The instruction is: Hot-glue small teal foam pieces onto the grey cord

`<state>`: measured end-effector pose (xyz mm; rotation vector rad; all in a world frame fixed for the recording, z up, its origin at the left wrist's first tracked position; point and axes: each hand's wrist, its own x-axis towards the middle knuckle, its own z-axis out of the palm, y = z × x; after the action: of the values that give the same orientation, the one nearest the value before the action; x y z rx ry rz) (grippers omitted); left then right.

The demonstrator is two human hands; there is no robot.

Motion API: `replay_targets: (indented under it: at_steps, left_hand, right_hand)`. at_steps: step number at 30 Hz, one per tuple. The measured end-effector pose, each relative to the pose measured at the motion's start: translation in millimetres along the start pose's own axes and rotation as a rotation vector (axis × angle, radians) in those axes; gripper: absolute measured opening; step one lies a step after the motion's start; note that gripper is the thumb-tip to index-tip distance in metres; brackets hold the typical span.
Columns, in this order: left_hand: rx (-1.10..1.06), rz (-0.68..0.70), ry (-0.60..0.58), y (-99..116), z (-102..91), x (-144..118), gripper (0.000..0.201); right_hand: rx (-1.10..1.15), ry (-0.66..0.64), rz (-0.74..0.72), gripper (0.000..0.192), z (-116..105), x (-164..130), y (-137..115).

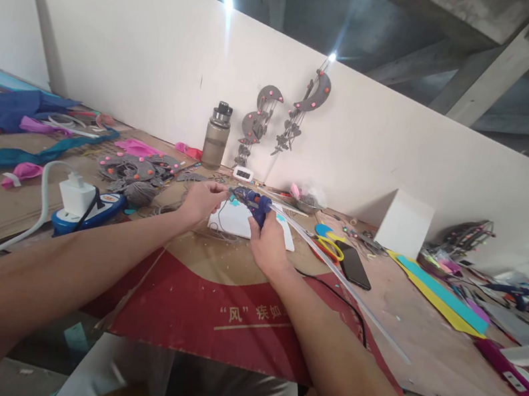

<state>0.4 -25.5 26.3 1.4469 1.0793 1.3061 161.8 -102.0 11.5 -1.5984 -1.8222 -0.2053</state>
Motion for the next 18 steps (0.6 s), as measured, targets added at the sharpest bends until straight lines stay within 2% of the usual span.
replay_targets:
  at_steps: [3,18]
  left_hand:
    - [0.001,0.002,0.003,0.9,0.3,-0.6,0.011]
    - [-0.034,0.01,0.008,-3.6,-0.5,2.7,0.008]
  right_hand:
    - [0.004,-0.008,0.054,0.03,-1.3,0.2,-1.6]
    - [0.007,-0.005,0.059,0.03,-1.6,-0.1,-1.7]
